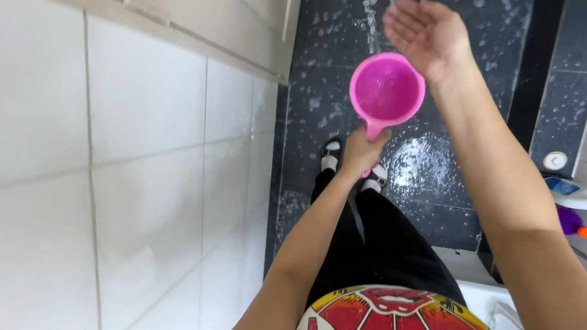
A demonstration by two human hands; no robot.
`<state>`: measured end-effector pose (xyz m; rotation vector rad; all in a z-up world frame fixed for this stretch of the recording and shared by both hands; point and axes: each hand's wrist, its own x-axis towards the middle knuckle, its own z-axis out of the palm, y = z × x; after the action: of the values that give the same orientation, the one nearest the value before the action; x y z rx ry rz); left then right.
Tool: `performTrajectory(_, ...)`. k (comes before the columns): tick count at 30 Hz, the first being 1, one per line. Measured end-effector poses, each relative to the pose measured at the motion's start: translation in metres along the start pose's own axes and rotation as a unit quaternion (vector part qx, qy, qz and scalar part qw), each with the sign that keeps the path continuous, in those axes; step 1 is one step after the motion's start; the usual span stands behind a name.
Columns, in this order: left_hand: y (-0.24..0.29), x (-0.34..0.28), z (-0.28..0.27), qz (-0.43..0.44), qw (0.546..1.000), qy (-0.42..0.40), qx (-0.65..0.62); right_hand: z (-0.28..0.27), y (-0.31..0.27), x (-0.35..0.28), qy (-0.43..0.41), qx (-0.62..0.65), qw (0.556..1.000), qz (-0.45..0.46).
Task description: The person scrubs the bathroom floor with a brush and rinses it using water from a pink scoop. They repeatedly fill the scoop at the sink and pour the water onto the floor to wash away soap suds.
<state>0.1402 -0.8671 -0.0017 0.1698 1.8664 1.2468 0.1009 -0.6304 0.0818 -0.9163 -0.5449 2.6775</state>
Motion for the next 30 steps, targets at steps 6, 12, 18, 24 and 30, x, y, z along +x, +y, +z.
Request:
performTrajectory(6,-0.026,-0.021,-0.005,0.148,0.977,0.094,0.122,-0.120,0.112,0.039,0.164,0.039,0.966,0.195)
performTrajectory(12,-0.038,-0.049,-0.005,0.159,0.974,0.118,0.112,-0.175,0.182,0.066,0.214,0.072,0.955,0.195)
performTrajectory(18,-0.040,-0.060,-0.020,-0.015,0.995,0.095,-0.037,0.024,0.079,0.022,-0.077,0.084,0.989,0.093)
performTrajectory(24,-0.036,-0.070,-0.038,-0.025,0.993,0.115,-0.022,0.035,0.058,0.008,-0.134,-0.003,0.990,0.033)
performTrajectory(30,-0.076,-0.051,-0.007,0.120,0.980,0.118,0.109,-0.113,0.148,0.005,0.187,0.036,0.956,0.223)
